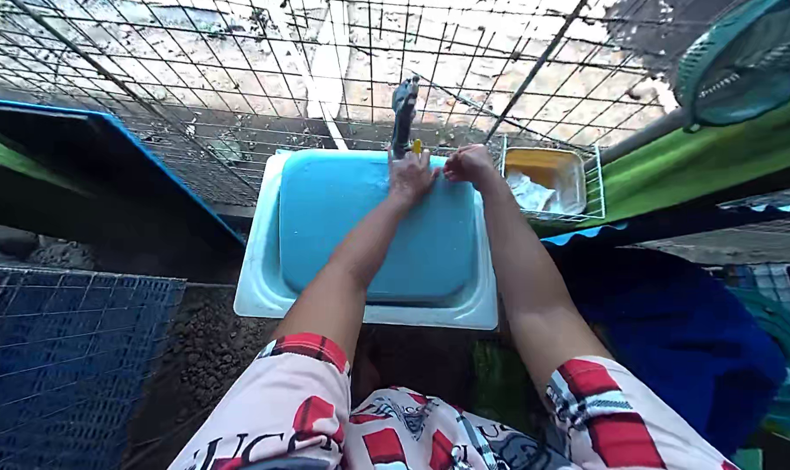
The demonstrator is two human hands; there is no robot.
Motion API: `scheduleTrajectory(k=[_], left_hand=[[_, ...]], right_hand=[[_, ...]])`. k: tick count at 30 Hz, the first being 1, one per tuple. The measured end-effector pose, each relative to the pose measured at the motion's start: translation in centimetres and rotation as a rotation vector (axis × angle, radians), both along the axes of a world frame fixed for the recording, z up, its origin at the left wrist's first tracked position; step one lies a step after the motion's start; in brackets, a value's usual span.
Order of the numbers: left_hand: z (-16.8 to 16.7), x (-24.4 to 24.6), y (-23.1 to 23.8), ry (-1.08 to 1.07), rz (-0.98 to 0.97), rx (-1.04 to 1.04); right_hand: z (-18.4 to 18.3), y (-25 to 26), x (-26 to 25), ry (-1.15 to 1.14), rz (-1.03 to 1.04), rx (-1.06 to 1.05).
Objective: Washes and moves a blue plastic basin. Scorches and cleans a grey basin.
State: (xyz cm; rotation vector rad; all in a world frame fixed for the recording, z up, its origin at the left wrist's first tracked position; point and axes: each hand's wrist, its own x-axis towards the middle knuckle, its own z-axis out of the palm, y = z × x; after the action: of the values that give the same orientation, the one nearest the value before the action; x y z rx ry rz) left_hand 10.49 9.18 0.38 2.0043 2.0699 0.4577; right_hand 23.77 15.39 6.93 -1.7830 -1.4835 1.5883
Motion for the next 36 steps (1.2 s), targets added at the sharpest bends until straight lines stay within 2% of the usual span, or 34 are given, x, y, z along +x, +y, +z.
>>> scheduleTrajectory(k=[2,5,7,9,11,12,13,16,18,20,22,24,26,28,31,33,36], left_hand=[[0.1,2.5,1.0,-0.003,-0.040,-0.020],[-0.6,6.6,1.5,0.014,-0.150,0.031],[-1.3,8.4,0.2,0.029,-0.278,0.069],[-2.6,8.5,-1.8,0.020,-0.447,0.158],[-4.0,6.7,-5.0,-0.005,-0.570,0.210],[-4.3,5.0,-6.9,-0.011,-0.573,0.203],[-4.5,2.7,-9.1,-0.004,-0.523,0.173],[-5.0,-6.7,-15.3,0.077,-0.197,0.109],[-5.5,-13.1,-18.8,0.079,0.007,0.061],[-5.8,-17.2,-21.2,-0.008,0.160,0.039],[-5.4,-18.8,-22.7,-0.236,0.343,-0.018],[-4.6,-19.3,-23.5,-0.627,0.625,-0.173],[-5.4,-19.9,-24.1,-1.017,0.908,-0.357],[-7.6,-20.5,-25.1,-1.210,0.985,-0.439],[-9.7,-19.9,-26.2,-1.252,1.001,-0.313],[-9.2,-19.6,-26.1,-1.276,0.956,-0.250],[-5.8,-20.4,-25.4,-1.295,0.914,-0.289]], right_hand=[[0.1,-0.4,2.5,-0.212,0.044,0.125],[-0.5,-2.3,5.3,-0.343,0.043,0.265],[-1.5,-4.9,6.4,-0.332,0.013,0.345],[-4.0,-7.6,7.2,-0.234,-0.064,0.406],[-6.9,-10.8,8.5,-0.096,-0.130,0.400],[-8.1,-12.3,9.3,-0.050,-0.139,0.358],[-9.1,-13.7,10.1,-0.026,-0.145,0.296],[-10.6,-16.2,11.1,0.043,-0.199,0.083],[-11.8,-17.1,11.1,0.083,-0.241,0.025],[-12.1,-17.6,10.9,0.087,-0.270,0.014],[-12.0,-18.1,10.5,0.096,-0.286,0.016],[-12.0,-18.1,9.9,0.072,-0.333,0.046],[-11.9,-17.8,9.5,0.022,-0.369,0.054],[-11.6,-17.7,9.3,0.002,-0.375,0.030],[-11.3,-17.6,8.9,-0.015,-0.317,0.024],[-11.4,-17.4,8.6,-0.022,-0.307,0.046],[-11.9,-16.7,8.5,0.031,-0.319,0.070]])
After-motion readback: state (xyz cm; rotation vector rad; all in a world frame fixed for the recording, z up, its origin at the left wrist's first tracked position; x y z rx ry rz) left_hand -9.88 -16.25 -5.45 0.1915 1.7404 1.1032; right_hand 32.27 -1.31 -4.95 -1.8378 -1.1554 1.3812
